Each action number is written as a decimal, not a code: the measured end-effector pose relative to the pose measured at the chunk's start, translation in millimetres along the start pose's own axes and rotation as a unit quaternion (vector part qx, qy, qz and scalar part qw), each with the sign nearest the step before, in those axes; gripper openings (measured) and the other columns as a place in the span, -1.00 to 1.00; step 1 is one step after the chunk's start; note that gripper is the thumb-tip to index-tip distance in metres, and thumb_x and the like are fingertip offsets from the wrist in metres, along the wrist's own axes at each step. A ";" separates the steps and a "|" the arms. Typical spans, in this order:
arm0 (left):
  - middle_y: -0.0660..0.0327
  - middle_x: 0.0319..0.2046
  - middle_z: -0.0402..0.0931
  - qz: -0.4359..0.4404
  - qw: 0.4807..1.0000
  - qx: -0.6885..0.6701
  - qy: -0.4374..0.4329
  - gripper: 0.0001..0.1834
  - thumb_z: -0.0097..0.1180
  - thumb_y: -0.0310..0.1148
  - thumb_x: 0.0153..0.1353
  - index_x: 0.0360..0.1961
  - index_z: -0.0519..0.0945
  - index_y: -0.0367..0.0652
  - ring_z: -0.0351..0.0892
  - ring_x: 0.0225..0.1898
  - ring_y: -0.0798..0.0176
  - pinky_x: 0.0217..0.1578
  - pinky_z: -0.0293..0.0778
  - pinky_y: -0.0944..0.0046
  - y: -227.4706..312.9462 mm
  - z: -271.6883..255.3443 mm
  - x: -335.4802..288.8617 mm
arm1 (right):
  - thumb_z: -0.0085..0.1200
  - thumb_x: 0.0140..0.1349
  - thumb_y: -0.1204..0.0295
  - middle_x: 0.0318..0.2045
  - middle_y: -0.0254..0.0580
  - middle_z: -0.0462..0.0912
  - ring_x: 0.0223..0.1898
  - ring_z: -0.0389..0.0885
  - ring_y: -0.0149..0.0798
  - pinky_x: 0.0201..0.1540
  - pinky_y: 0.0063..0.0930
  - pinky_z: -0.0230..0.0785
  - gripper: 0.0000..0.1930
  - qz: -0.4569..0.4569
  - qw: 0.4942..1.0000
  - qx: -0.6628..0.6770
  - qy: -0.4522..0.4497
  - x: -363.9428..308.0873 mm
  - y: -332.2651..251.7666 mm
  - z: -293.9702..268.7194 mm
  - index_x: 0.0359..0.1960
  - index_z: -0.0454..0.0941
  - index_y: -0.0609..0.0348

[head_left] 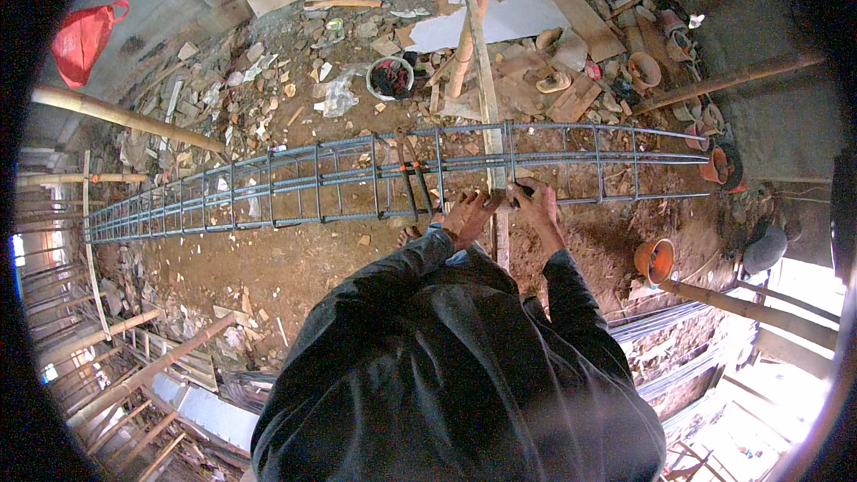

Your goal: The person assembles a rebar grid by tying intersecting steel bars with wire using pliers. They repeatedly wrap wire around bar intersections and twist it to secure the grid structure.

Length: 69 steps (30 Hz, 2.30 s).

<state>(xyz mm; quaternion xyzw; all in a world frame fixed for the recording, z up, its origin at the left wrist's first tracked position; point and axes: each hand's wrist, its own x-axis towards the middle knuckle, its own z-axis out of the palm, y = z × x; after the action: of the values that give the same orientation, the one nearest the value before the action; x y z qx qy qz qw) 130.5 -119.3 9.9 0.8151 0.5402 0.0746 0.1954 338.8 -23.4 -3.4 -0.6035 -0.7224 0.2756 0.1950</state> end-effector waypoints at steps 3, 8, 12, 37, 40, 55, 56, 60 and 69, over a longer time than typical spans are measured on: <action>0.01 0.24 0.38 0.008 0.998 -0.005 0.062 -0.37 -0.01 -0.39 0.26 0.40 0.36 0.05 0.39 0.27 -0.19 0.28 0.32 -0.29 0.0 5.0 -0.2 | 0.33 0.25 0.19 -0.42 -0.17 0.74 -0.41 0.67 -0.34 -0.29 -0.36 0.51 -0.66 -0.028 0.999 -0.017 0.007 -1.1 -5.1 -2.8 -0.18 0.74 0.25; 0.01 0.25 0.38 0.015 0.994 -0.098 0.056 -0.35 -0.03 -0.52 0.20 0.37 0.40 0.09 0.43 0.22 -0.21 0.27 0.37 -0.16 2.4 3.9 5.5 | 0.34 0.17 -0.02 -0.17 -0.08 0.77 -0.14 0.72 -0.04 -0.01 -0.17 0.55 -0.56 0.079 0.993 0.038 -0.082 -3.1 -26.0 -22.7 -0.13 0.74 0.07; 0.02 0.22 0.41 0.017 0.993 -0.074 0.091 -0.33 -0.01 -0.55 0.17 0.36 0.41 0.08 0.44 0.22 -0.18 0.25 0.37 -0.13 6.1 -3.7 3.7 | 0.36 0.16 0.03 -0.16 -0.08 0.77 -0.15 0.73 -0.06 -0.04 -0.20 0.55 -0.59 0.034 0.998 0.023 -0.054 -2.0 -24.2 -20.7 -0.13 0.75 0.07; -0.06 0.30 0.41 -0.021 0.990 -0.137 0.037 -0.25 0.05 -0.62 0.10 0.39 0.40 0.08 0.35 0.34 -0.21 0.34 0.28 -0.17 -0.2 -5.7 4.1 | 0.31 0.20 -0.03 -0.14 -0.05 0.77 -0.12 0.75 -0.02 -0.03 -0.20 0.56 -0.54 -0.010 1.000 -0.003 0.003 -13.1 -16.9 -11.6 -0.11 0.75 0.11; -0.08 0.32 0.39 -0.028 0.989 -0.148 0.005 -0.22 0.06 -0.61 0.12 0.42 0.35 0.09 0.33 0.37 -0.21 0.36 0.25 -0.19 -1.3 -9.5 4.0 | 0.31 0.20 -0.03 -0.13 -0.04 0.77 -0.11 0.74 0.00 -0.03 -0.19 0.56 -0.54 0.025 1.000 0.006 -0.018 -14.7 -17.2 -13.3 -0.10 0.75 0.11; -0.11 0.27 0.41 -0.012 0.990 -0.133 0.036 -0.38 0.10 -0.46 0.24 0.36 0.41 0.03 0.43 0.25 -0.26 0.27 0.35 -0.23 -4.0 -9.5 2.5 | 0.31 0.25 0.06 -0.14 0.03 0.77 -0.11 0.73 0.03 0.02 -0.14 0.53 -0.56 -0.023 0.999 -0.019 0.038 -18.7 -40.8 -20.9 -0.07 0.73 0.19; -0.11 0.26 0.42 -0.015 0.993 -0.114 0.014 -0.41 0.10 -0.44 0.25 0.35 0.43 0.02 0.45 0.23 -0.26 0.23 0.40 -0.22 -3.8 -10.4 2.0 | 0.32 0.24 0.05 -0.15 0.02 0.77 -0.11 0.73 0.02 0.02 -0.15 0.53 -0.55 -0.022 0.999 -0.014 0.031 -17.6 -42.4 -22.6 -0.06 0.73 0.19; -0.11 0.22 0.42 -0.020 0.989 -0.148 0.013 -0.36 0.07 -0.49 0.22 0.37 0.39 0.01 0.49 0.17 -0.27 0.10 0.52 -0.18 -3.4 -12.8 2.3 | 0.35 0.19 0.03 -0.15 0.01 0.78 -0.13 0.76 -0.05 -0.02 -0.22 0.57 -0.49 0.065 0.997 0.006 -0.039 -12.4 -43.7 -27.5 -0.03 0.72 0.20; -0.04 0.28 0.37 0.032 0.991 -0.061 0.111 -0.40 0.05 -0.35 0.29 0.39 0.38 -0.04 0.36 0.28 -0.27 0.28 0.29 -0.25 -3.5 -4.3 2.3 | 0.38 0.18 0.15 -0.11 -0.02 0.76 -0.10 0.74 -0.17 -0.02 -0.28 0.59 -0.54 0.035 0.992 0.121 -0.003 -13.6 -41.4 -33.6 0.00 0.71 0.21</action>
<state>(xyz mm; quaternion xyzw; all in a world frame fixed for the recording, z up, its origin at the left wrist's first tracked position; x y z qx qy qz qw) 127.0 -115.0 12.3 0.8051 0.5268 0.2040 0.1810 330.5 -36.2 49.5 -0.5999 -0.6626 0.3691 0.2548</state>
